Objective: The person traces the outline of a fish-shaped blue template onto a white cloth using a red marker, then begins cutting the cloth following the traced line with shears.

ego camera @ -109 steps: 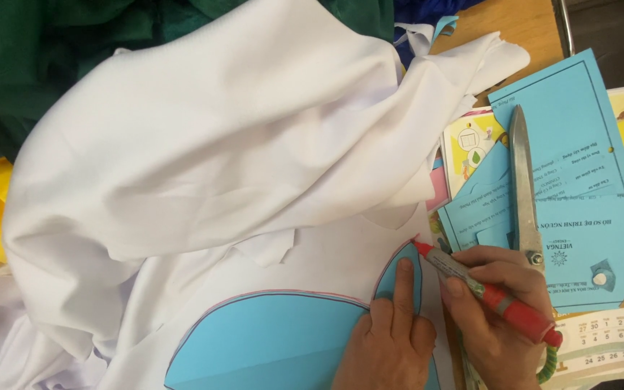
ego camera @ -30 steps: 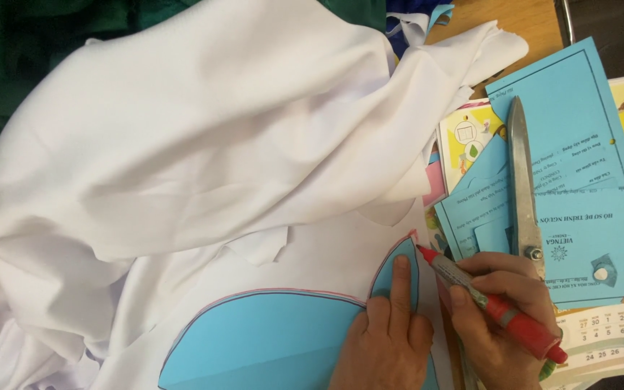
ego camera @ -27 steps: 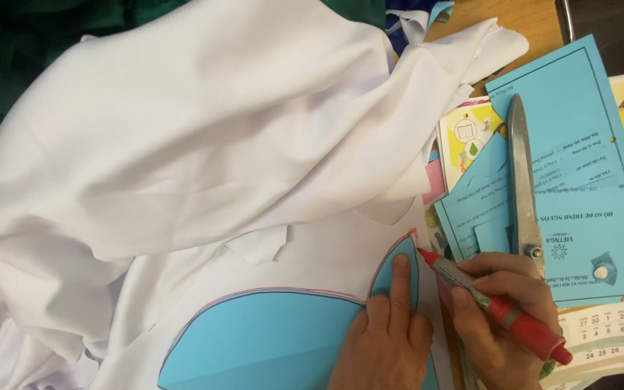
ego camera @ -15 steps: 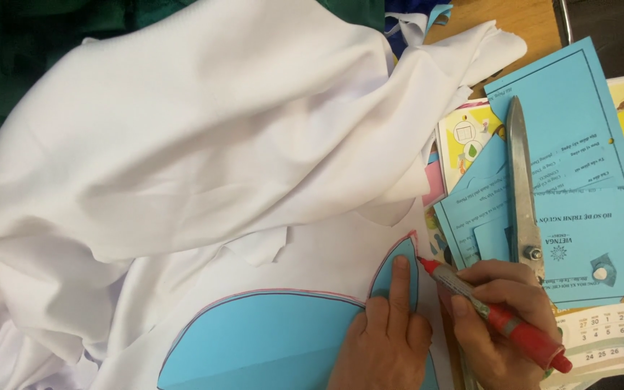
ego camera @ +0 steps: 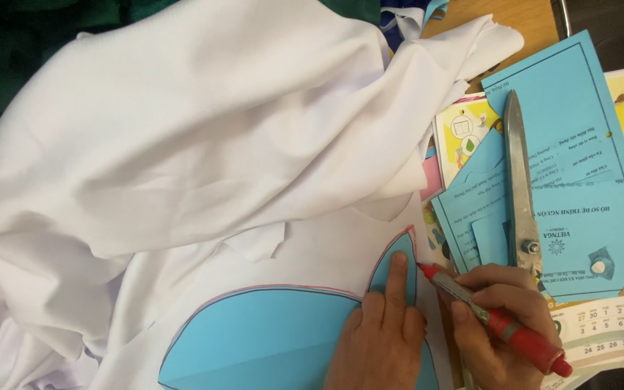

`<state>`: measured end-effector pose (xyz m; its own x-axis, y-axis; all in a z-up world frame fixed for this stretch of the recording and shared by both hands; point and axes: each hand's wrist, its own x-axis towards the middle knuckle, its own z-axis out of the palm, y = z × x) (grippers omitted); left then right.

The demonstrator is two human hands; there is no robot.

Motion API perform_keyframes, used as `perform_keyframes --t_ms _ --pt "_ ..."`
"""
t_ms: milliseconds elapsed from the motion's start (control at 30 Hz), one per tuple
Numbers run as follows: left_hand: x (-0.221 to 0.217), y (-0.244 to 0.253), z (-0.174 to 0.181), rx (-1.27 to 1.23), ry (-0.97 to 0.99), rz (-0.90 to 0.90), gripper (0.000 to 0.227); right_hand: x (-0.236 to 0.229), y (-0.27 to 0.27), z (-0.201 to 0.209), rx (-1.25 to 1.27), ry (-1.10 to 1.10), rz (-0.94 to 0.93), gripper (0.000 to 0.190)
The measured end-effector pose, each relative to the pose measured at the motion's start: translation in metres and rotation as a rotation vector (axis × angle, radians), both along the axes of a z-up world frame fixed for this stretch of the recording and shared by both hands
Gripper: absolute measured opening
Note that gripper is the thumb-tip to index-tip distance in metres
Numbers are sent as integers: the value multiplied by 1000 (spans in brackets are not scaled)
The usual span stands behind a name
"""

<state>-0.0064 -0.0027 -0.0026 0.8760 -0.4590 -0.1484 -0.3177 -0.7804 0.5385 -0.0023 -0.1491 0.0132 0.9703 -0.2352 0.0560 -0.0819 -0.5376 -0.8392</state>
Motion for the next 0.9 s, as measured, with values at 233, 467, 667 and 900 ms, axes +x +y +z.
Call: perform_keyframes --t_ms 233,467,667,900 --pt "7 12 2 -49 82 -87 9 -4 11 8 47 21 -57 20" --pt "5 15 -4 -86 60 -119 12 -8 13 18 80 46 -49 12" --pt "7 15 -5 -84 147 -117 6 -17 18 21 31 25 -72 17" --pt "12 21 -2 -98 170 -156 6 -35 1 6 15 -24 21 22"
